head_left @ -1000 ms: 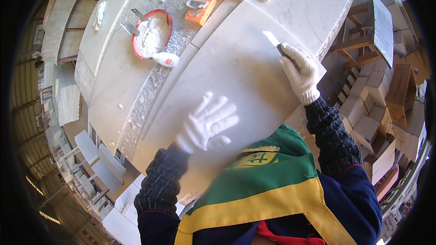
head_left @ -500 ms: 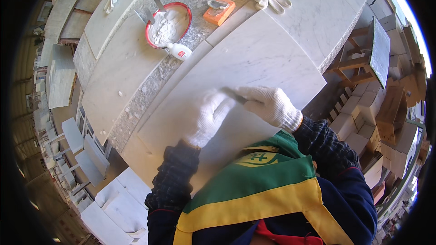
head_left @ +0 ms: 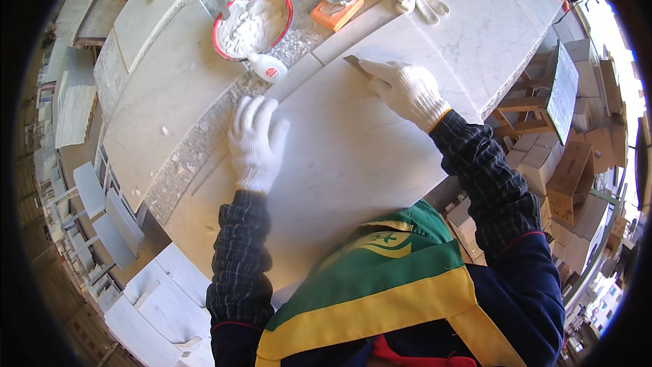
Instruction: The person applies a white adhesive from a squeeze bottle along the edge of a large stone slab and spreads it with a small metal spatula. They repeatedly wipe the slab surface with gloved hands and continue applying and smoothing the adhesive along the seam.
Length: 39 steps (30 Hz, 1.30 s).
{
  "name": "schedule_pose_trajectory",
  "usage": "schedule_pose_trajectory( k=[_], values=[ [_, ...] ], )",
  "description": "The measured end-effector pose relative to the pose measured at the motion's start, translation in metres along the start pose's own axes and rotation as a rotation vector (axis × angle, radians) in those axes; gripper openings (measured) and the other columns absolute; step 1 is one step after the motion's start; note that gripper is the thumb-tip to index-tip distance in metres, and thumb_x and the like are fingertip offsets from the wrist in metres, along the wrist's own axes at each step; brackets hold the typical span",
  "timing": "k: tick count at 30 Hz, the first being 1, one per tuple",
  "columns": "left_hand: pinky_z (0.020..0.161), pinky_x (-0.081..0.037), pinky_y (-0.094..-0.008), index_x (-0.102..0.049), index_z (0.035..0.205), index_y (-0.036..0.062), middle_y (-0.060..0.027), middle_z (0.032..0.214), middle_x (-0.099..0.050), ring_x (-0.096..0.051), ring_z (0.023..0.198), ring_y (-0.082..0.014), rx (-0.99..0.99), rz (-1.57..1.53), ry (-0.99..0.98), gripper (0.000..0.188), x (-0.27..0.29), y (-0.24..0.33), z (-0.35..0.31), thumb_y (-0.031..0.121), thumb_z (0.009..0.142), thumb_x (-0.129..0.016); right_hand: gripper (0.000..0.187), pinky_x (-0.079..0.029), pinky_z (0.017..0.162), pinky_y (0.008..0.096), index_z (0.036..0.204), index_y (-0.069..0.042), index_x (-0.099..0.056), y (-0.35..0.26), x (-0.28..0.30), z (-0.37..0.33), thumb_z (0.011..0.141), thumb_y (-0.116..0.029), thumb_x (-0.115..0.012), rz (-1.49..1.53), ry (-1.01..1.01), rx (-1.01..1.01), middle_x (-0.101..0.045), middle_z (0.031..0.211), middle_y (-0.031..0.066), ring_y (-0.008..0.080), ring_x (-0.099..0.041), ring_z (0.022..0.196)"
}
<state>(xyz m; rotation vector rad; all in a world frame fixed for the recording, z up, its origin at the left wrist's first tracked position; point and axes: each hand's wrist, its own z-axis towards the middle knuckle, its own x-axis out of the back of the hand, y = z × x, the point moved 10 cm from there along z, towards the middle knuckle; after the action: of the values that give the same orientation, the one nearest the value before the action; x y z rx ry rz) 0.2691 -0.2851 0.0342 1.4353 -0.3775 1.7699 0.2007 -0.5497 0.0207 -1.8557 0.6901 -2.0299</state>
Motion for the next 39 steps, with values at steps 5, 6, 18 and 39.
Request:
schedule_pose_trajectory(
  k=[5,6,18,39],
  values=[
    [0.115,-0.042,-0.0543,-0.067,0.134,0.0092,-0.0142,0.138,-0.064,-0.052,0.138,-0.0398,0.007,-0.001,-0.017,0.045,-0.002,-0.001,0.0,0.029,0.094,-0.075,0.033,-0.058,0.081,0.0487,0.13,-0.015,-0.07,-0.006,-0.009,0.009,0.099,-0.022,-0.061,-0.033,-0.014,0.083,-0.076,0.101,0.0164,0.0393,-0.073,0.093],
    [0.115,-0.042,-0.0543,-0.067,0.134,0.0092,-0.0141,0.138,-0.064,-0.052,0.137,-0.0398,0.008,-0.004,-0.019,0.045,-0.003,-0.001,0.0,0.029,0.094,-0.075,0.033,-0.058,0.081,0.0489,0.13,-0.015,-0.07,-0.004,-0.012,0.01,0.099,-0.022,-0.061,-0.046,-0.056,0.069,-0.076,0.102,0.0167,0.0397,-0.073,0.093],
    [0.116,-0.042,-0.0541,-0.067,0.134,0.0084,-0.0146,0.137,-0.064,-0.053,0.136,-0.0399,0.005,0.041,-0.036,0.043,-0.005,0.0,0.001,0.029,0.096,-0.073,0.035,-0.059,0.086,0.0447,0.133,-0.014,-0.072,-0.015,-0.02,0.023,0.098,-0.017,-0.067,-0.003,-0.114,0.136,-0.076,0.107,0.0164,0.0367,-0.073,0.097],
    [0.114,-0.044,-0.0512,-0.069,0.131,0.0059,-0.0145,0.137,-0.065,-0.056,0.133,-0.0372,0.004,0.03,-0.016,0.039,-0.005,-0.002,0.0,0.028,0.099,-0.071,0.034,-0.059,0.082,0.0466,0.131,-0.02,-0.072,-0.028,-0.026,0.026,0.098,-0.019,-0.064,-0.157,-0.119,0.047,-0.076,0.101,0.0133,0.036,-0.073,0.094]
  ],
)
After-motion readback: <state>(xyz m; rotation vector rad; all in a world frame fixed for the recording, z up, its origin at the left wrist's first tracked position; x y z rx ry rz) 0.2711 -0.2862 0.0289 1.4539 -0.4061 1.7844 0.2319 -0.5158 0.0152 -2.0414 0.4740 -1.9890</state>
